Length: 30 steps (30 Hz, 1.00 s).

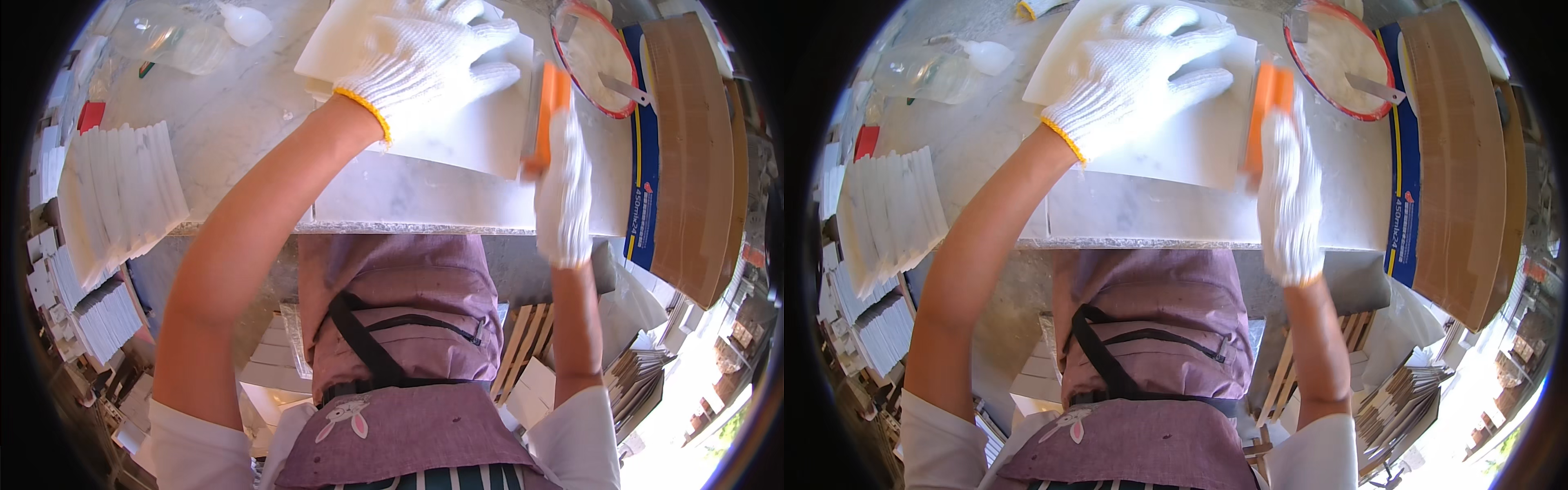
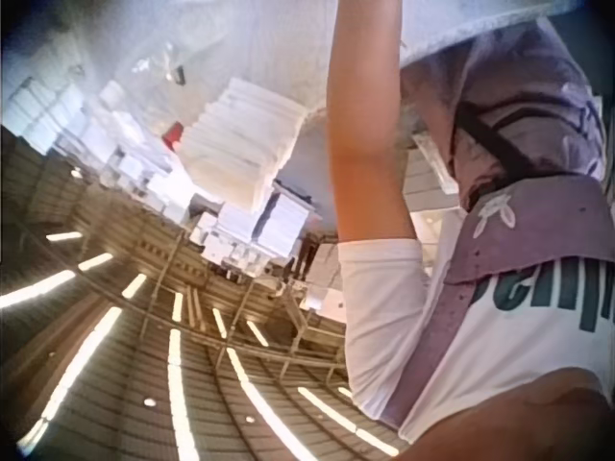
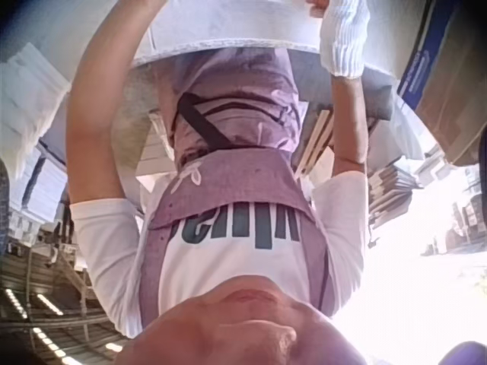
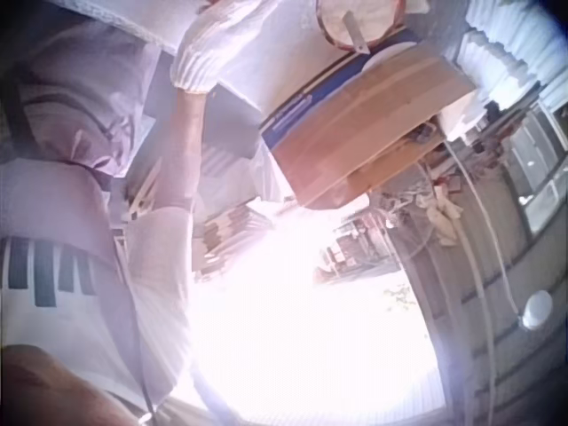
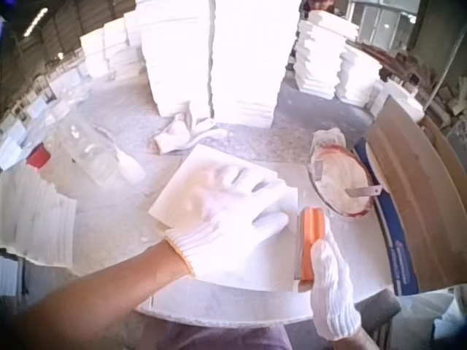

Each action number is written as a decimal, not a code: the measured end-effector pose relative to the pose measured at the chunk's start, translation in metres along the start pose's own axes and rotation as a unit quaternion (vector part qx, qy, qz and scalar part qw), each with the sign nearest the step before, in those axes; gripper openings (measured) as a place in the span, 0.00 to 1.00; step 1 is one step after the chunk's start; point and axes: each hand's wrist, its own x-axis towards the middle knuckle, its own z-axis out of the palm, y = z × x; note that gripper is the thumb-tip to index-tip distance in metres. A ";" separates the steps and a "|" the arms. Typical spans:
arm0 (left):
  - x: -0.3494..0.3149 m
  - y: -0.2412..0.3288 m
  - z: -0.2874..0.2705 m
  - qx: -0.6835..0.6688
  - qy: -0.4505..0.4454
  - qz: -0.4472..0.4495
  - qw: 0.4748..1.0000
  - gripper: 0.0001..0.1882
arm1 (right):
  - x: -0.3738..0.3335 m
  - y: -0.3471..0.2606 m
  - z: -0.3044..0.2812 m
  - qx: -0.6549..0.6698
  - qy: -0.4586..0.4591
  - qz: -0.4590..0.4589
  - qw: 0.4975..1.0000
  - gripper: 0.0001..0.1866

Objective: The person scrapes the edges of white square tiles with a metal tool, then wipes the surface with a cloth and rubs the edges with an orange block. The person repeats this sequence on multiple tiles at a workbench in a warehouse.

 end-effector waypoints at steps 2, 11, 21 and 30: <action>-0.002 -0.003 0.005 0.016 0.007 -0.019 1.000 0.16 | -0.028 -0.013 0.009 0.064 0.022 0.084 0.994 0.35; -0.001 -0.007 0.004 0.000 -0.016 0.003 1.000 0.17 | -0.025 -0.005 0.004 0.005 -0.003 0.083 0.997 0.34; 0.002 -0.004 0.000 0.003 -0.034 0.005 0.999 0.18 | -0.024 -0.020 0.013 0.001 0.016 0.020 1.000 0.29; 0.002 -0.005 0.003 0.015 0.001 0.008 1.000 0.16 | -0.022 0.023 0.002 -0.125 0.018 -0.162 0.979 0.29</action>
